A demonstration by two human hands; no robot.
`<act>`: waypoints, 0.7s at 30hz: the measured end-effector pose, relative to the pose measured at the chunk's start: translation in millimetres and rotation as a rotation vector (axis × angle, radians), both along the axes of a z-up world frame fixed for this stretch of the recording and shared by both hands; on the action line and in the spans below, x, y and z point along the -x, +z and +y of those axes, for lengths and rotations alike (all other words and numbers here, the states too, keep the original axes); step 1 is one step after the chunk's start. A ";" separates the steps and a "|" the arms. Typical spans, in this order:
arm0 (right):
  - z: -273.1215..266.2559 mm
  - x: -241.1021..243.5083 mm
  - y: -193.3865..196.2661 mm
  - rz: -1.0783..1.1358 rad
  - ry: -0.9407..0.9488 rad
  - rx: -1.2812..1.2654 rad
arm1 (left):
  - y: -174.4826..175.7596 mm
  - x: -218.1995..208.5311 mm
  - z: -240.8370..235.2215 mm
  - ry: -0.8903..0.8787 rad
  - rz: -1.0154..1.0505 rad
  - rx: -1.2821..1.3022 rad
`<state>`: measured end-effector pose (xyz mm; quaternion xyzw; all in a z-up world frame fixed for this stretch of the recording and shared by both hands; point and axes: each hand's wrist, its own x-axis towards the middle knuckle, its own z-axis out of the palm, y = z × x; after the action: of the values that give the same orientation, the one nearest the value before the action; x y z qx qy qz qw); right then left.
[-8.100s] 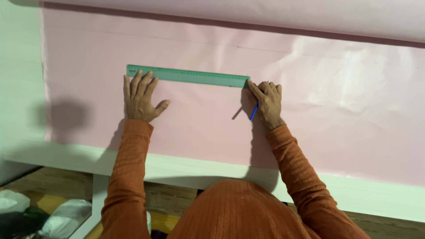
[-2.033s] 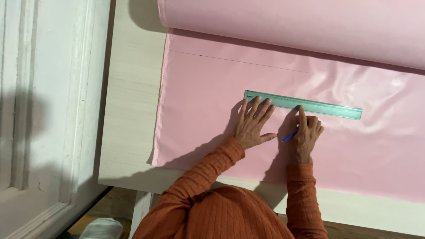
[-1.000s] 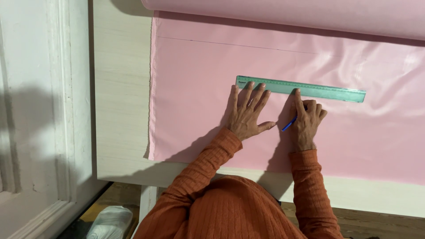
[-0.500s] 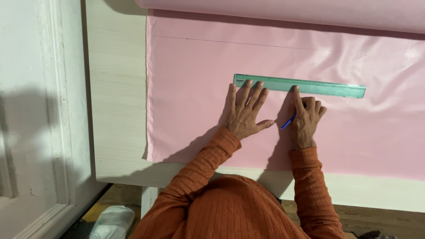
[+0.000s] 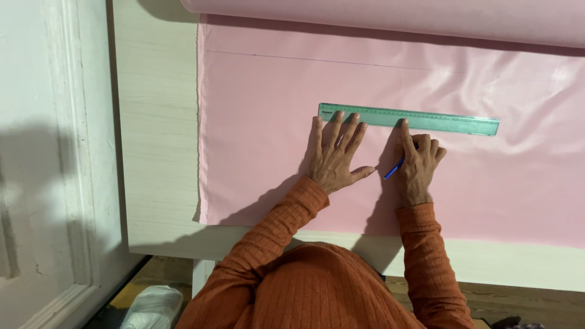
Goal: Marking lines on a roll of pink leather using a ruler and a pen on a cutting table.
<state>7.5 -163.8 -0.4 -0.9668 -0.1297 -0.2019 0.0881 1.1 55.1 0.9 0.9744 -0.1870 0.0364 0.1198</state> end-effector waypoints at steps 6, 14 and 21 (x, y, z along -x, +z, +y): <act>-1.9 0.0 -4.2 -0.016 -0.015 0.020 | 0.2 1.5 -1.7 -0.002 0.042 0.009; 6.5 -2.0 11.9 0.025 0.012 -0.019 | -6.6 1.4 -3.8 0.015 -0.025 0.047; -32.0 -20.8 -38.1 0.158 -0.037 -0.604 | -9.9 0.6 -4.1 -0.041 0.125 -0.050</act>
<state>28.3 -195.7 -38.5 -0.9117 -0.0389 -0.1573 0.3776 0.4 51.0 -9.0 0.9735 -0.1997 -0.0317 0.1073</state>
